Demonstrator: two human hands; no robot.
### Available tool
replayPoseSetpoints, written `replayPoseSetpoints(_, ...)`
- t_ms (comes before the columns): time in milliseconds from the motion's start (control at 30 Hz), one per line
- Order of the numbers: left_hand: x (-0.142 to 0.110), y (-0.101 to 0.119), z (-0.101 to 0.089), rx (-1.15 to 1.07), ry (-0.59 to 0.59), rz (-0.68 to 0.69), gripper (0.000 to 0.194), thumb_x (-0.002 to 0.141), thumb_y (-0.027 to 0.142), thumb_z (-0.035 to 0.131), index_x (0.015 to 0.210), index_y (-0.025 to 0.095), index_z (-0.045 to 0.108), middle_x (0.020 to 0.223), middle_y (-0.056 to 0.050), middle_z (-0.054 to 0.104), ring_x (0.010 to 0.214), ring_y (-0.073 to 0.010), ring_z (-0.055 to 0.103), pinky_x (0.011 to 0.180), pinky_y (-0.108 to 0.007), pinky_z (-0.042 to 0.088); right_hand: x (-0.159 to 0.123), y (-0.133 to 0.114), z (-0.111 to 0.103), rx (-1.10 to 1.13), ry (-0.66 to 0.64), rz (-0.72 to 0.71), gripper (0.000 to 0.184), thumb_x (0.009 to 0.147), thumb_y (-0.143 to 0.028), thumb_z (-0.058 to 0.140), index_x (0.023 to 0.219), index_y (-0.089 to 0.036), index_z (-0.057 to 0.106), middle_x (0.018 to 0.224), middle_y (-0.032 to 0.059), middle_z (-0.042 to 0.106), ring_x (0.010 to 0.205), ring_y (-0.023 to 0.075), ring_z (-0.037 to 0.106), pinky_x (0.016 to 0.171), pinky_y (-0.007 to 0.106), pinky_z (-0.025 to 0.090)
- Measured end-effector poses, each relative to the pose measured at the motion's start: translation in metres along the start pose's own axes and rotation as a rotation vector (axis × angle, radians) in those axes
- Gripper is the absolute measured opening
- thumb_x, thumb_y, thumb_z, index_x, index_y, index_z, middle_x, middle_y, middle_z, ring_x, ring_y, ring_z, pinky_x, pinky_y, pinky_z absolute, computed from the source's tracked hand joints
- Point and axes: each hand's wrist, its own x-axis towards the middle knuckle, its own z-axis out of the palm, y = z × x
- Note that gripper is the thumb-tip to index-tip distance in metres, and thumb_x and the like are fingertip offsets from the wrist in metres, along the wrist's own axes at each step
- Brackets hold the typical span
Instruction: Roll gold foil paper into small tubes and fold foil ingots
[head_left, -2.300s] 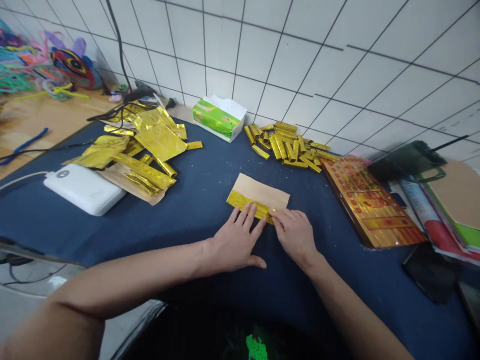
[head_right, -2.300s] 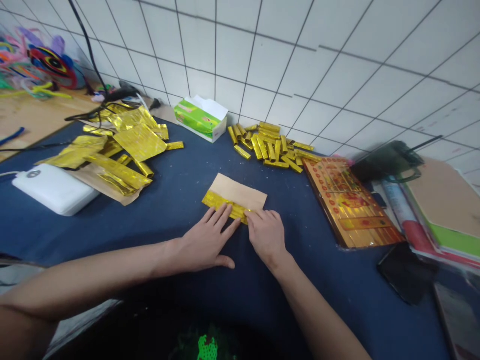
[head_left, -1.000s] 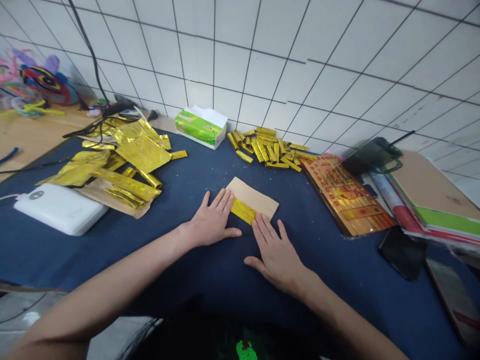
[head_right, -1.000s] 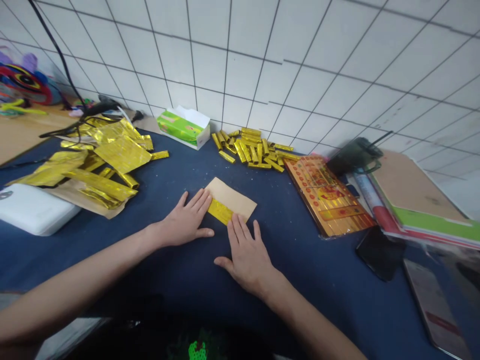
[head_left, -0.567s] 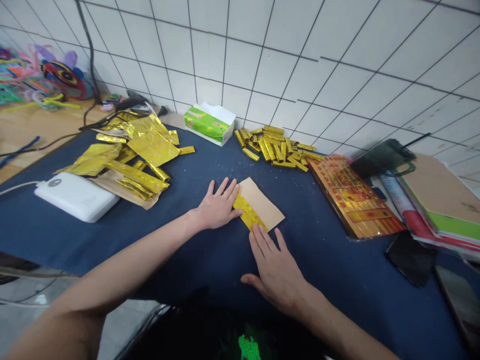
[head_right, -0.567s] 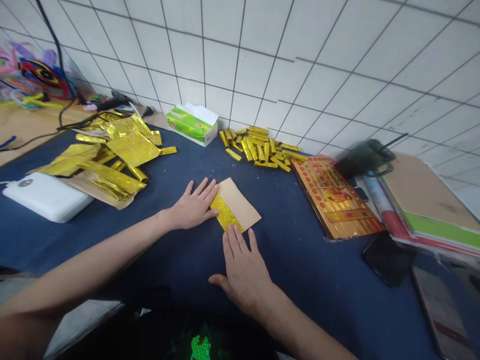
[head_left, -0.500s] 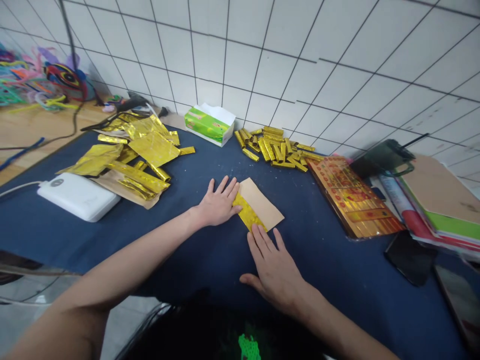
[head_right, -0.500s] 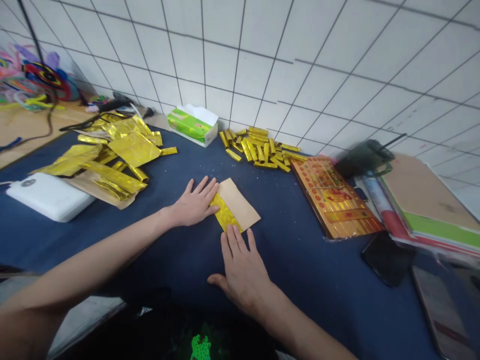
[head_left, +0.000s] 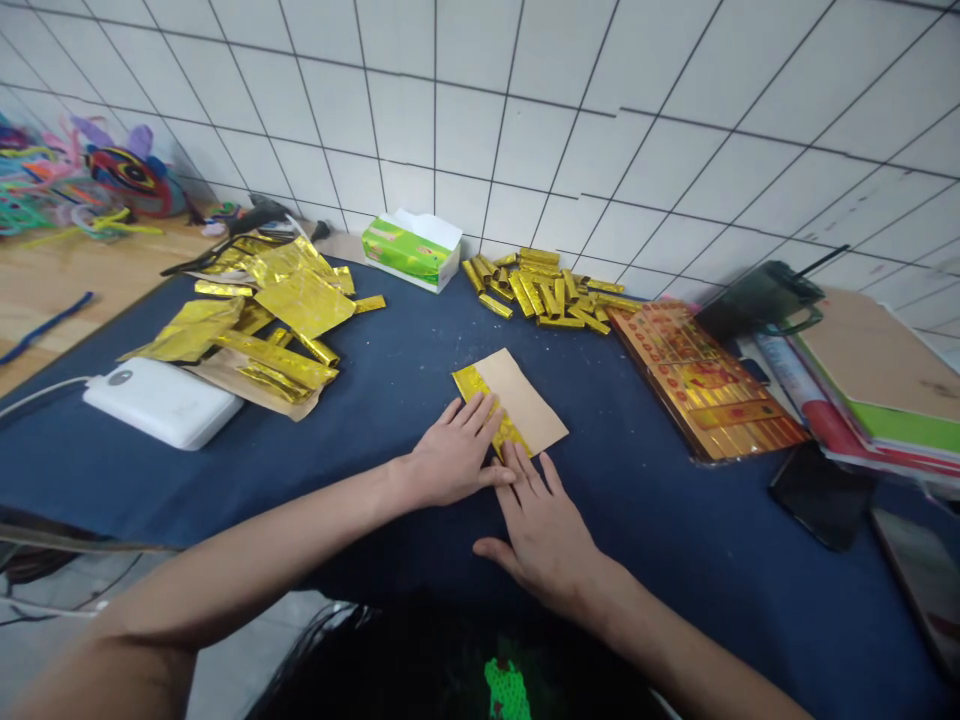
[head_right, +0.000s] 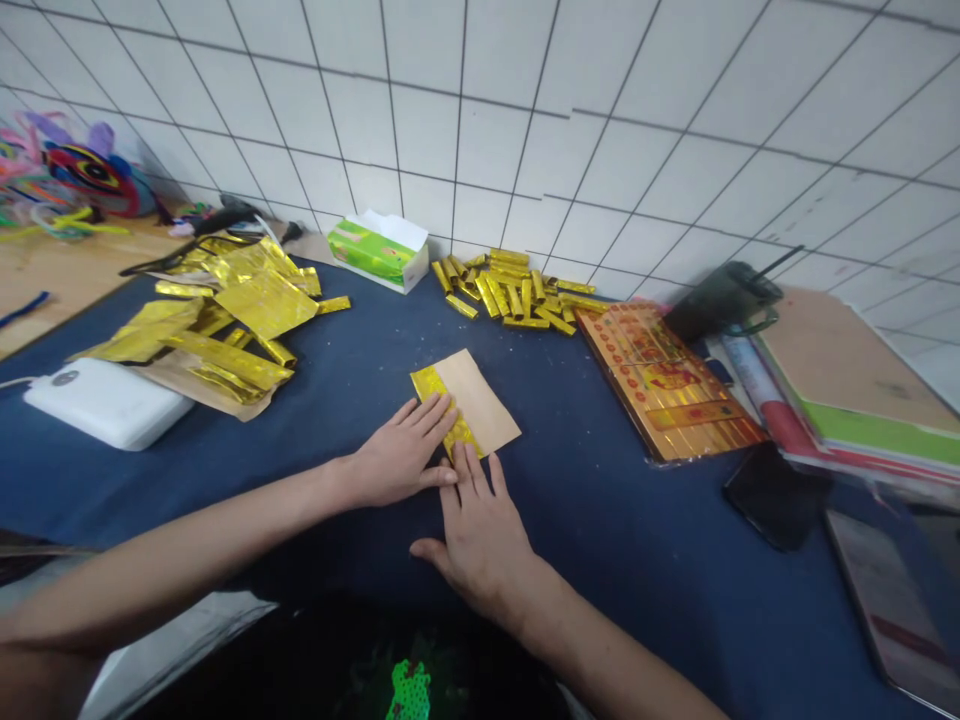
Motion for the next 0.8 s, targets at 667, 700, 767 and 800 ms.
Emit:
replayPoseSetpoints(667, 0.037, -0.054, 0.001, 0.072, -0.013, -0.049, 0.062, 0.089, 0.048, 0.026, 0.141, 0.016, 0.018, 0.148, -0.009, 0.018, 0.136, -0.0295, 0.011, 0.104, -0.058, 0.012, 0.0, -0.003, -0.004, -0.018, -0.073, -0.083, 0.084, 0.078, -0.066, 0.036, 0.133, -0.003, 0.036, 0.14, 0.0257, 0.027, 0.131, 0.0352, 0.023, 0.103, 0.058, 0.019)
replayPoseSetpoints(700, 0.038, -0.053, 0.001, 0.087, 0.011, -0.064, 0.062, 0.088, 0.048, 0.027, 0.141, 0.015, 0.02, 0.148, -0.01, 0.019, 0.136, -0.0301, 0.012, 0.103, -0.058, 0.013, 0.001, -0.003, -0.005, -0.015, -0.077, -0.083, 0.083, 0.078, -0.066, 0.035, 0.133, -0.004, 0.036, 0.14, 0.0255, 0.028, 0.131, 0.035, 0.024, 0.103, 0.058, 0.019)
replayPoseSetpoints(767, 0.038, -0.048, 0.0, 0.136, 0.117, -0.13, 0.066, 0.087, 0.051, 0.031, 0.14, 0.013, 0.023, 0.147, -0.013, 0.02, 0.135, -0.0322, 0.012, 0.103, -0.058, 0.013, 0.006, -0.002, -0.006, -0.016, -0.079, -0.073, 0.083, 0.078, -0.066, 0.035, 0.133, -0.004, 0.037, 0.14, 0.0261, 0.028, 0.131, 0.0356, 0.023, 0.103, 0.058, 0.02)
replayPoseSetpoints(800, 0.039, -0.045, -0.001, 0.164, 0.189, -0.176, 0.069, 0.085, 0.053, 0.034, 0.139, 0.011, 0.024, 0.147, -0.016, 0.019, 0.135, -0.0335, 0.011, 0.103, -0.058, 0.013, 0.008, -0.002, -0.007, -0.02, -0.075, -0.062, 0.083, 0.078, -0.067, 0.035, 0.133, -0.004, 0.037, 0.14, 0.0267, 0.028, 0.131, 0.036, 0.023, 0.103, 0.057, 0.02)
